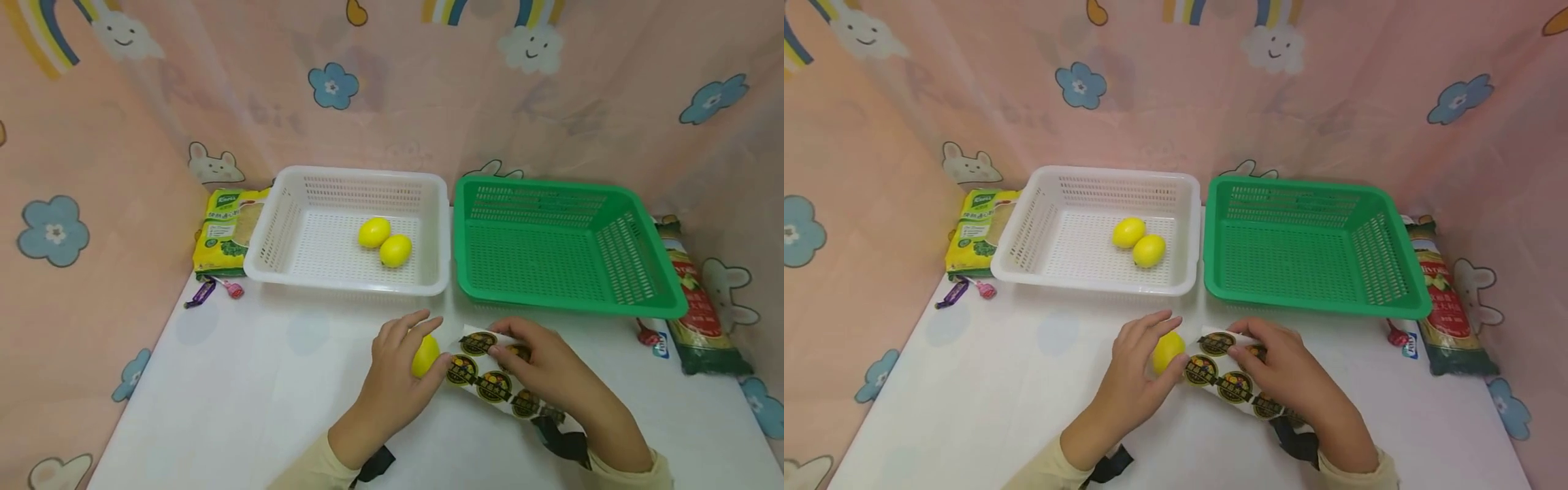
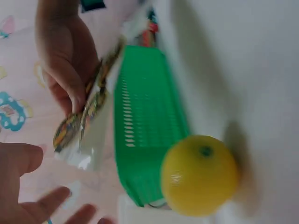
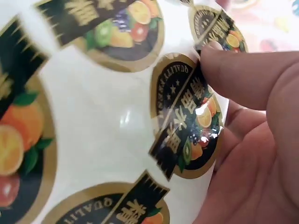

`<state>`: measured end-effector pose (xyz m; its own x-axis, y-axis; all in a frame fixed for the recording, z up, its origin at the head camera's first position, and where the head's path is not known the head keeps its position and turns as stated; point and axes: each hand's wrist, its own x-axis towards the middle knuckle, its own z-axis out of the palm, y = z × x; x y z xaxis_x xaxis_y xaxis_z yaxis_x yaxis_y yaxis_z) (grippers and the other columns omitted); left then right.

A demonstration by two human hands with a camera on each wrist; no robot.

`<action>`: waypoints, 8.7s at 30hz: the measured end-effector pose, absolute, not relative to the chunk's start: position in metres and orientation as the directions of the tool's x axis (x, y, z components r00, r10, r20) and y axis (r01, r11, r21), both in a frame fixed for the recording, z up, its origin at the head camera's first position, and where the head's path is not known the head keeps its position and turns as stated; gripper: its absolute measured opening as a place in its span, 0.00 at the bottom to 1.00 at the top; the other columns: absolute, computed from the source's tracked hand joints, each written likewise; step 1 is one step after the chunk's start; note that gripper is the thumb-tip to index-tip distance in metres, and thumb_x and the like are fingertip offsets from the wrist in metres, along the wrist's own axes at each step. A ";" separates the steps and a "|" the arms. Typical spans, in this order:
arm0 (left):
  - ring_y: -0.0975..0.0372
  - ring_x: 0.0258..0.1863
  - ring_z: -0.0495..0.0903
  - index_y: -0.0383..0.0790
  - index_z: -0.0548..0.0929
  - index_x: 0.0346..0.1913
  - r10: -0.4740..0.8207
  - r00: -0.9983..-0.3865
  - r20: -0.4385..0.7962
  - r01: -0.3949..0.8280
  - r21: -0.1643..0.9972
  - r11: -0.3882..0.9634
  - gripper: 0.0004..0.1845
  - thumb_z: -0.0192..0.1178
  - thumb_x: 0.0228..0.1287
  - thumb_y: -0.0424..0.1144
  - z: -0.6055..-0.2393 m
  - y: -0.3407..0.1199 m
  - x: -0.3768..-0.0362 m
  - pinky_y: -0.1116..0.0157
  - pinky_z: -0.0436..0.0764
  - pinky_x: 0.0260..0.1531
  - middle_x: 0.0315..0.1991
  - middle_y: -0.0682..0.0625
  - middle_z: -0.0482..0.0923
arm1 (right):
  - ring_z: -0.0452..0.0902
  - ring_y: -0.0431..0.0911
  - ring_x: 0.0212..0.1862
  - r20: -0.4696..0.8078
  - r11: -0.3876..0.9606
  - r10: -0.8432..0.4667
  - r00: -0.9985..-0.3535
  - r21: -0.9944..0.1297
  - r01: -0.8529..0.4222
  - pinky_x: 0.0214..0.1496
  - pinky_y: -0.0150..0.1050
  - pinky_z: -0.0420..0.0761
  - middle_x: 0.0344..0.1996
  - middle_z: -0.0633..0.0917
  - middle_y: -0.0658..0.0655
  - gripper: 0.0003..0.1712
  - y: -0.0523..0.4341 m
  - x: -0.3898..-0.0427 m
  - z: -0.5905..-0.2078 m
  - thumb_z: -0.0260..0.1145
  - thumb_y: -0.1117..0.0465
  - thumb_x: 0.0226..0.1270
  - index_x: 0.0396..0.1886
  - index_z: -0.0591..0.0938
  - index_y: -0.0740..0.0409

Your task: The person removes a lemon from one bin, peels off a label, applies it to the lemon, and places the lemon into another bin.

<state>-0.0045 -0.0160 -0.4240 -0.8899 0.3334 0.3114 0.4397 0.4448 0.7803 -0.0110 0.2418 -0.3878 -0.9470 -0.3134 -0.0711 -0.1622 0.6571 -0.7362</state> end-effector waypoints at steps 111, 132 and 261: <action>0.60 0.54 0.75 0.39 0.51 0.79 0.502 -0.857 -0.119 -0.362 0.833 -0.419 0.29 0.35 0.86 0.51 -0.434 -0.026 -0.026 0.62 0.77 0.47 0.73 0.33 0.62 | 0.81 0.42 0.54 0.056 0.541 -0.085 -0.995 -0.836 -0.094 0.47 0.43 0.82 0.50 0.86 0.45 0.08 0.153 -0.004 -0.389 0.71 0.60 0.75 0.32 0.84 0.48; 0.56 0.55 0.75 0.38 0.52 0.84 0.337 -0.939 -0.059 -0.232 0.835 -0.499 0.32 0.43 0.87 0.48 -0.435 -0.021 -0.020 0.63 0.79 0.51 0.65 0.44 0.66 | 0.82 0.45 0.44 0.067 0.579 0.092 -0.994 -0.815 -0.001 0.47 0.45 0.79 0.47 0.87 0.50 0.11 0.146 -0.002 -0.396 0.71 0.55 0.75 0.50 0.85 0.53; 0.50 0.67 0.75 0.42 0.77 0.73 0.409 -0.835 -0.369 0.307 0.306 0.901 0.32 0.71 0.66 0.28 -0.380 -0.049 -0.265 0.52 0.71 0.70 0.69 0.43 0.77 | 0.75 0.55 0.61 0.272 0.810 -0.277 -0.922 -0.449 -0.376 0.65 0.49 0.77 0.51 0.87 0.54 0.16 0.118 -0.076 -0.415 0.74 0.62 0.71 0.57 0.89 0.53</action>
